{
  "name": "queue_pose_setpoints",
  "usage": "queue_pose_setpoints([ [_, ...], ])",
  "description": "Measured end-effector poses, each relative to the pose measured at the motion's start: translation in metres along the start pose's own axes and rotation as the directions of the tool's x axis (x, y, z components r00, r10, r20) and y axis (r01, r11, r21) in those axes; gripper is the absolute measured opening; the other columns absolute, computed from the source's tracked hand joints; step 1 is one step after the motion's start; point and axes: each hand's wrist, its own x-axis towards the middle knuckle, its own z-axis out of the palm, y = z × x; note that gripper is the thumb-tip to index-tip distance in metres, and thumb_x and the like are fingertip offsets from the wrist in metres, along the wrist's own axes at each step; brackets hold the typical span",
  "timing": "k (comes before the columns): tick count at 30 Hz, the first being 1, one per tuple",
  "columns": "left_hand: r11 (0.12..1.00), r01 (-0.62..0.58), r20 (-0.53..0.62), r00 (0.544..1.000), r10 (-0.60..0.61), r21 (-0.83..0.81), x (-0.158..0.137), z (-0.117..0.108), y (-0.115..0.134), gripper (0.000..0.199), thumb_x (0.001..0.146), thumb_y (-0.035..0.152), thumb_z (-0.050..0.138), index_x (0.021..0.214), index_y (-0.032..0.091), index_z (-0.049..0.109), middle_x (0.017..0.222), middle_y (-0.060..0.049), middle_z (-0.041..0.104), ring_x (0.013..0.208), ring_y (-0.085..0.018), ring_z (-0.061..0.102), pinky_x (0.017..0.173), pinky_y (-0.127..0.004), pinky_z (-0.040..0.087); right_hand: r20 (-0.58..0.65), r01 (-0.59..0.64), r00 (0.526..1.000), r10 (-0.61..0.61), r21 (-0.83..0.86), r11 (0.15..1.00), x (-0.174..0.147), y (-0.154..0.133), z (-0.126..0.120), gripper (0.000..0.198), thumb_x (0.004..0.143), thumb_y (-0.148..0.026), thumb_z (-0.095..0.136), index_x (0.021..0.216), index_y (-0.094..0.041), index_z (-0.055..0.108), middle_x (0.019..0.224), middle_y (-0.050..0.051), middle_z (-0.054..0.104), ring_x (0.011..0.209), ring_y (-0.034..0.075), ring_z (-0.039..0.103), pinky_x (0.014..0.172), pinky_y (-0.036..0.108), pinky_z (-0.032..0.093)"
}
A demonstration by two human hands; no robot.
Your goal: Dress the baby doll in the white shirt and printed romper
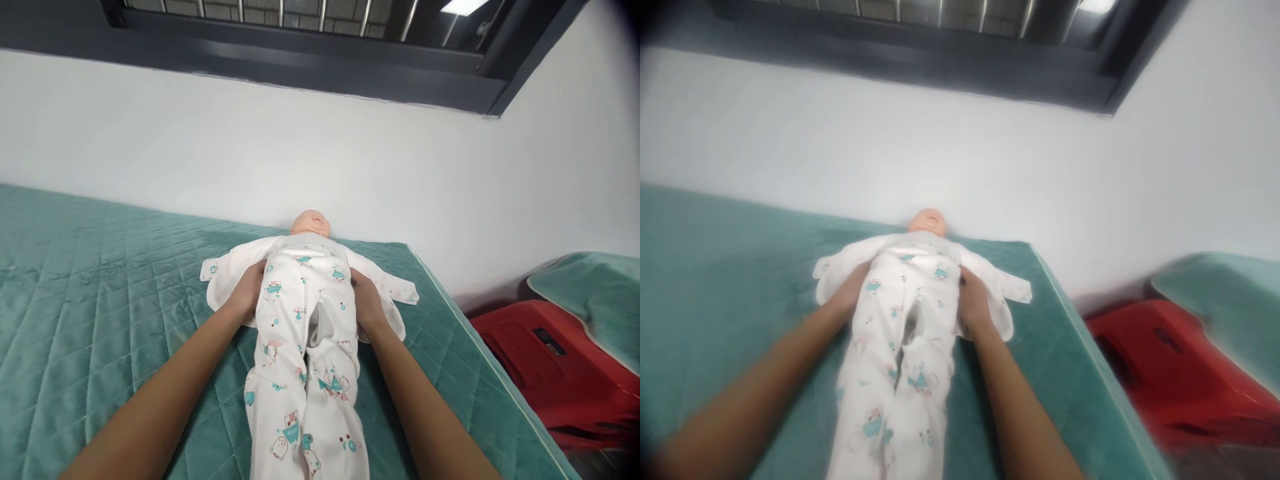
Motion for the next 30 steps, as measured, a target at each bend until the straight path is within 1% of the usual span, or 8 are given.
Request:
queue_pose_setpoints([
  [2,0.999,-0.001,-0.020,1.000,0.002,0.041,0.000,0.000,0.000,0.032,0.071,0.038,0.060,0.089,0.014,0.071,0.097,-0.011,0.076,0.112,-0.037,0.059,0.088,-0.042,0.051,-0.052,0.015,0.998,-0.021,-0.121,0.993,0.002,0.001,-0.001,0.033,0.074,-0.020,0.050,0.098,-0.021,0.072,0.101,0.006,0.074,0.094,0.027,0.061,0.086,0.038,0.044],
  [4,0.997,-0.003,-0.034,0.999,0.005,0.074,0.001,-0.001,0.001,0.032,0.071,0.036,0.060,0.091,0.014,0.071,0.101,-0.011,0.075,0.111,-0.036,0.060,0.090,-0.041,0.050,-0.069,0.019,0.997,-0.033,-0.198,0.980,0.003,0.004,-0.002,0.032,0.075,-0.018,0.049,0.098,-0.020,0.071,0.101,0.007,0.074,0.091,0.025,0.061,0.084,0.037,0.043],
  [9,0.988,-0.003,-0.047,0.999,0.010,0.155,0.002,-0.004,0.002,0.032,0.072,0.032,0.059,0.094,0.012,0.071,0.105,-0.013,0.074,0.107,-0.035,0.062,0.094,-0.043,0.047,-0.085,-0.017,0.996,-0.003,-0.238,0.971,0.006,0.010,-0.002,0.033,0.077,-0.020,0.047,0.103,-0.020,0.067,0.105,0.007,0.071,0.091,0.023,0.059,0.082,0.035,0.042],
  [13,0.979,0.007,-0.109,0.994,0.016,0.204,0.005,-0.006,-0.001,0.032,0.072,0.032,0.059,0.092,0.012,0.072,0.104,-0.014,0.074,0.104,-0.034,0.064,0.094,-0.043,0.046,-0.092,-0.036,0.996,0.016,-0.215,0.976,0.007,0.010,0.000,0.029,0.077,-0.020,0.048,0.099,-0.019,0.067,0.103,0.008,0.071,0.091,0.023,0.060,0.082,0.035,0.043],
  [19,0.965,-0.012,-0.209,0.975,0.069,0.264,0.010,-0.009,-0.012,0.036,0.083,0.036,0.053,0.104,0.013,0.070,0.113,-0.013,0.072,0.104,-0.028,0.064,0.089,-0.035,0.047,-0.100,-0.052,0.994,0.047,-0.051,0.997,0.009,0.017,0.002,0.027,0.075,-0.023,0.054,0.099,-0.023,0.064,0.102,0.006,0.071,0.096,0.024,0.061,0.084,0.036,0.046],
  [24,0.948,0.004,-0.219,0.973,0.069,0.317,0.012,-0.016,-0.011,0.029,0.084,0.039,0.054,0.095,0.018,0.071,0.105,-0.008,0.074,0.099,-0.026,0.064,0.087,-0.032,0.047,-0.066,-0.052,0.996,0.052,-0.007,0.999,0.010,0.021,-0.003,0.031,0.076,-0.021,0.054,0.107,-0.023,0.058,0.103,0.007,0.072,0.096,0.024,0.063,0.082,0.036,0.047],
  [26,0.946,-0.036,-0.230,0.966,0.115,0.321,0.015,-0.019,-0.009,0.028,0.084,0.041,0.055,0.093,0.019,0.071,0.102,-0.007,0.075,0.098,-0.025,0.064,0.088,-0.032,0.046,-0.073,-0.038,0.997,0.034,-0.057,0.998,0.008,0.017,-0.008,0.030,0.079,-0.020,0.050,0.109,-0.023,0.055,0.098,0.005,0.072,0.090,0.023,0.065,0.081,0.036,0.047],
  [30,0.918,-0.178,-0.197,0.945,0.260,0.355,0.031,-0.020,0.003,0.028,0.083,0.040,0.057,0.096,0.020,0.071,0.104,-0.007,0.073,0.095,-0.023,0.064,0.088,-0.031,0.046,-0.120,0.011,0.992,-0.046,-0.277,0.961,0.009,0.000,-0.020,0.019,0.085,-0.027,0.048,0.101,-0.025,0.059,0.088,0.004,0.072,0.084,0.024,0.065,0.077,0.037,0.045],
])
